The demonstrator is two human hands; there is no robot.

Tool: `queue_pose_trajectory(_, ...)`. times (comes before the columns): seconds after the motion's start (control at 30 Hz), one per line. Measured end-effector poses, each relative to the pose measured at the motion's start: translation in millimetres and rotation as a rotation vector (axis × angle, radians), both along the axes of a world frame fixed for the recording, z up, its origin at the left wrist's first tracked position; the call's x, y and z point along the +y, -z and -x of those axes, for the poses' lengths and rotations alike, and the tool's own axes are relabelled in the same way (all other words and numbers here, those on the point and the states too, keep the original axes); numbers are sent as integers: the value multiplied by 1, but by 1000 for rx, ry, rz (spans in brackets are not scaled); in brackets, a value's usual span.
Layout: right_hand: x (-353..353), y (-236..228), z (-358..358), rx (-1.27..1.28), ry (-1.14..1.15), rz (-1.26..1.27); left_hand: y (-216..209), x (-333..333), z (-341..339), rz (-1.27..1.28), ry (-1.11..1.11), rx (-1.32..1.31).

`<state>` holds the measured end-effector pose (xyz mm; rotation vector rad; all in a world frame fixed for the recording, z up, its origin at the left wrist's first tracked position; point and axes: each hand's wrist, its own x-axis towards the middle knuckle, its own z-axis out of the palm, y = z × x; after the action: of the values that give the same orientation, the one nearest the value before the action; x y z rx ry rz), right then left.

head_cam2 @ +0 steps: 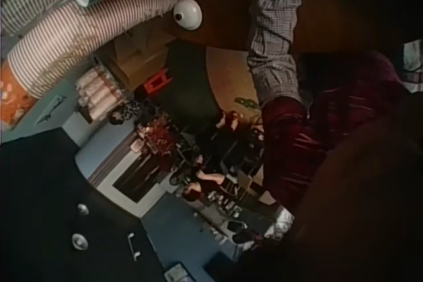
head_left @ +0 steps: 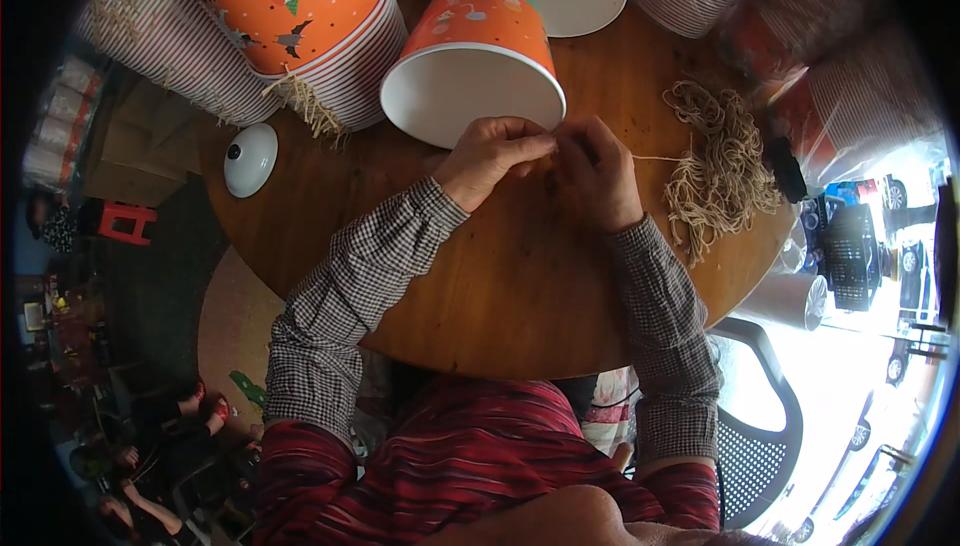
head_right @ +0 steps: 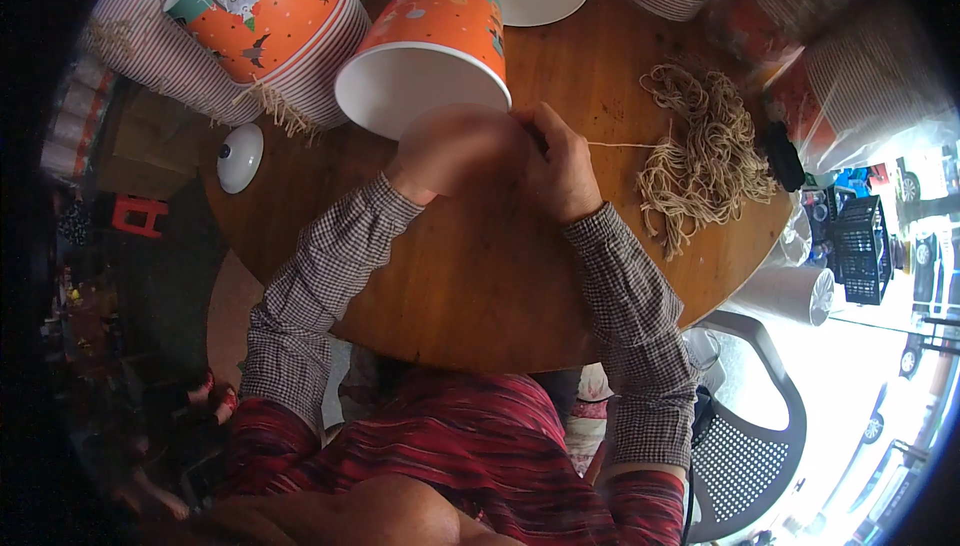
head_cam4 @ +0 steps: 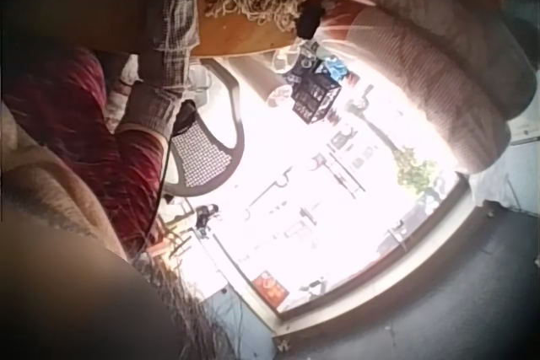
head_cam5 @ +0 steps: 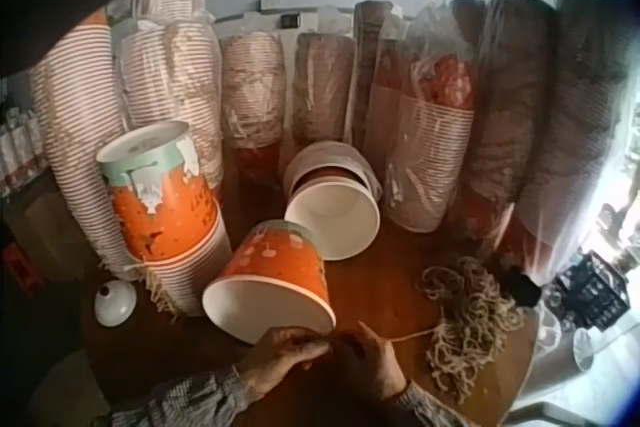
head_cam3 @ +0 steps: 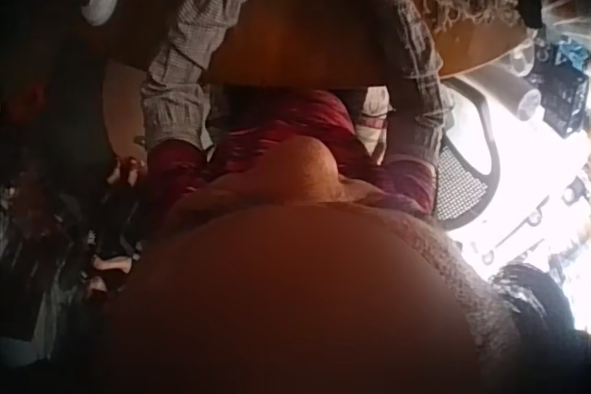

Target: Attaching twine handles to paper buckets by threading the twine through pre-made holes and knotting it.

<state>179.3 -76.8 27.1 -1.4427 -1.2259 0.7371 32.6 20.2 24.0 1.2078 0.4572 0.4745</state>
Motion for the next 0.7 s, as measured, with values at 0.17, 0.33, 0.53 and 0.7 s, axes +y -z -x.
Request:
queue_pose_trajectory(0.17,4,-4,5,393,-102,29,7,6,5,269,91,-139)
queue_pose_trajectory(0.33,2,-2,7,359,-97,-70,7,5,4,383,103,-236)
queue_pose_trajectory(0.53,1,4,4,161,-47,-75,7,-2,1,351,7,-240)
queue_pose_trajectory(0.7,-1,4,4,78,-14,-77,7,-4,1,164,-92,-115)
